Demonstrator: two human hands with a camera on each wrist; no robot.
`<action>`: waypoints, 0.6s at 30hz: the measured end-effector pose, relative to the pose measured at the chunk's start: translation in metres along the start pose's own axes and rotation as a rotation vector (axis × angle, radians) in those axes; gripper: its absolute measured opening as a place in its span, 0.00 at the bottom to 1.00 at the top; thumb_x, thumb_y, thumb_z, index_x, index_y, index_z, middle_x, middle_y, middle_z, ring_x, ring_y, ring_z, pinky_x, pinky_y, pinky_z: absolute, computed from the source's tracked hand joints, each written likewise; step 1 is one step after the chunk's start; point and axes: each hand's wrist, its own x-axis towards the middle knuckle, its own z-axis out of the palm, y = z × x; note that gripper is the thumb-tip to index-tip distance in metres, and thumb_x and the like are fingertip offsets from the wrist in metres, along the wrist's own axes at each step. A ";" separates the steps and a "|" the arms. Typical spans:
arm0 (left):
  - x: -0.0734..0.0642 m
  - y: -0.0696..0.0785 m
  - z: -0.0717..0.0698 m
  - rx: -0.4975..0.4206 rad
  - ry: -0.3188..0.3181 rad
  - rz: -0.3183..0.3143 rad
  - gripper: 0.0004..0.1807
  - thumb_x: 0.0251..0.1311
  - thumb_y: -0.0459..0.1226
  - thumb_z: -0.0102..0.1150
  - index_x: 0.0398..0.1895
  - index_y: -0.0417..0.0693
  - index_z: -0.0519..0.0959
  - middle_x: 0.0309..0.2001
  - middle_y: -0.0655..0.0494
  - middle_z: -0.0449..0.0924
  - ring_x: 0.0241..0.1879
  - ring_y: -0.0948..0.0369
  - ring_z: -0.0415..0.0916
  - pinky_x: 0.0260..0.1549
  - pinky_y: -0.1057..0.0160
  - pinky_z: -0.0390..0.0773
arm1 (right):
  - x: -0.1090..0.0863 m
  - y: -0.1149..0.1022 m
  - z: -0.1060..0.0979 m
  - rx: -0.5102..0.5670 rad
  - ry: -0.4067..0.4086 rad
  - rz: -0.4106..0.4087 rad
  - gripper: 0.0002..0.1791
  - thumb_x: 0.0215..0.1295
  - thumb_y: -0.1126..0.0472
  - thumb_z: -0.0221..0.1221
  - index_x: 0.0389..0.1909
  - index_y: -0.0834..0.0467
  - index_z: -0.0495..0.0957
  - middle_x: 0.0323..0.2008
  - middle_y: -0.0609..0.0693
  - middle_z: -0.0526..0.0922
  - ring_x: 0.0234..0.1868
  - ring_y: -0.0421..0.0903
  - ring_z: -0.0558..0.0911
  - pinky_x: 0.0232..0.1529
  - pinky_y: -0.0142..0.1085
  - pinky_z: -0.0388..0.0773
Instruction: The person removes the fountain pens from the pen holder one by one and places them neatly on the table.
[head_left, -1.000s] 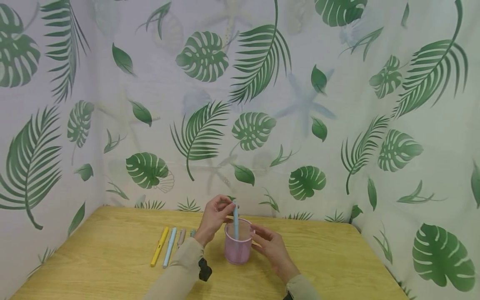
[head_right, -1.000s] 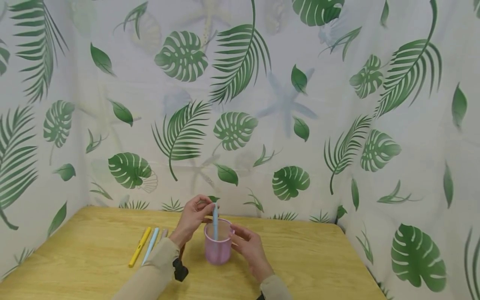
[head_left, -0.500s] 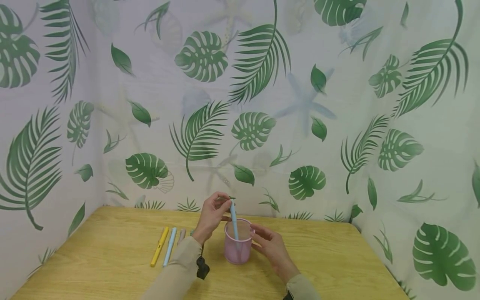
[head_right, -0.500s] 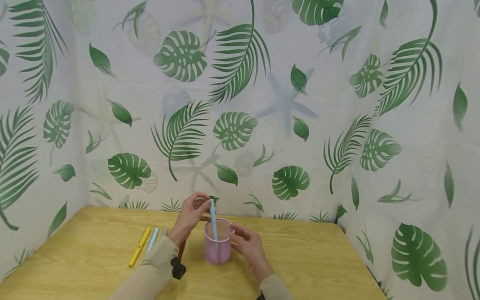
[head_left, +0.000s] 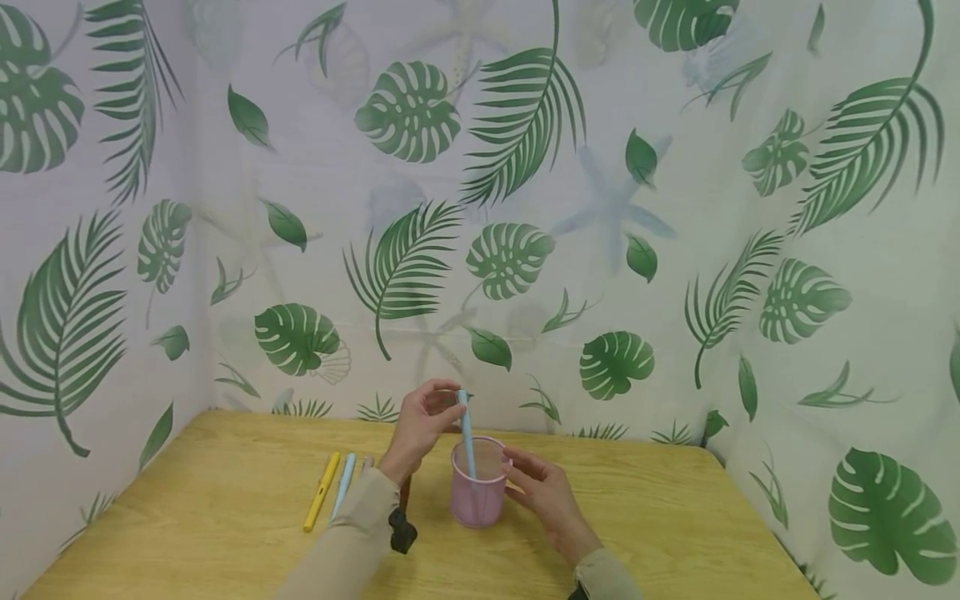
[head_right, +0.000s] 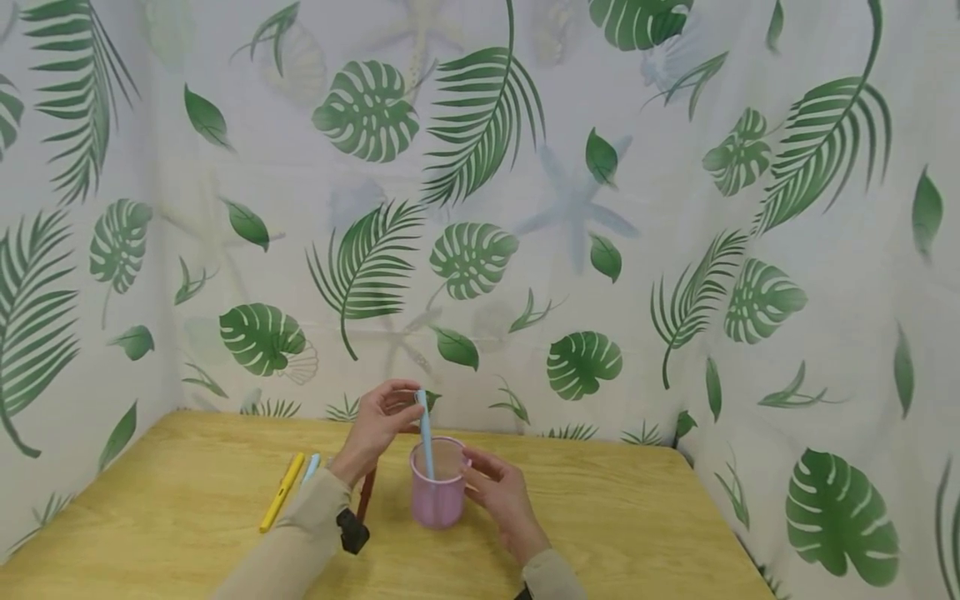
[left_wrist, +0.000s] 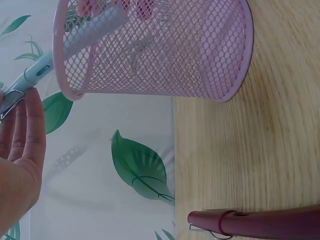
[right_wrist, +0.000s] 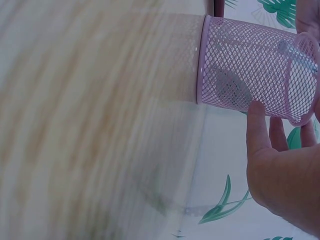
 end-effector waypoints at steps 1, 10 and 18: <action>0.000 0.000 -0.001 -0.001 0.001 0.003 0.18 0.60 0.28 0.64 0.54 0.38 0.76 0.49 0.37 0.81 0.39 0.56 0.83 0.38 0.50 0.85 | 0.000 0.000 0.000 0.004 -0.001 0.001 0.24 0.68 0.61 0.61 0.62 0.67 0.73 0.60 0.66 0.75 0.58 0.55 0.79 0.55 0.44 0.80; 0.003 0.011 -0.010 -0.040 0.042 0.039 0.18 0.61 0.26 0.61 0.55 0.41 0.76 0.55 0.34 0.78 0.41 0.60 0.82 0.42 0.51 0.85 | 0.000 -0.001 -0.001 0.017 0.025 0.014 0.23 0.67 0.63 0.61 0.60 0.67 0.74 0.57 0.64 0.77 0.56 0.54 0.80 0.54 0.43 0.81; 0.004 0.022 -0.020 -0.056 0.080 0.103 0.19 0.62 0.26 0.60 0.57 0.37 0.74 0.56 0.32 0.77 0.39 0.63 0.83 0.40 0.49 0.85 | 0.000 -0.001 -0.001 0.008 0.024 0.014 0.23 0.66 0.62 0.62 0.60 0.66 0.75 0.56 0.63 0.78 0.53 0.51 0.82 0.54 0.44 0.81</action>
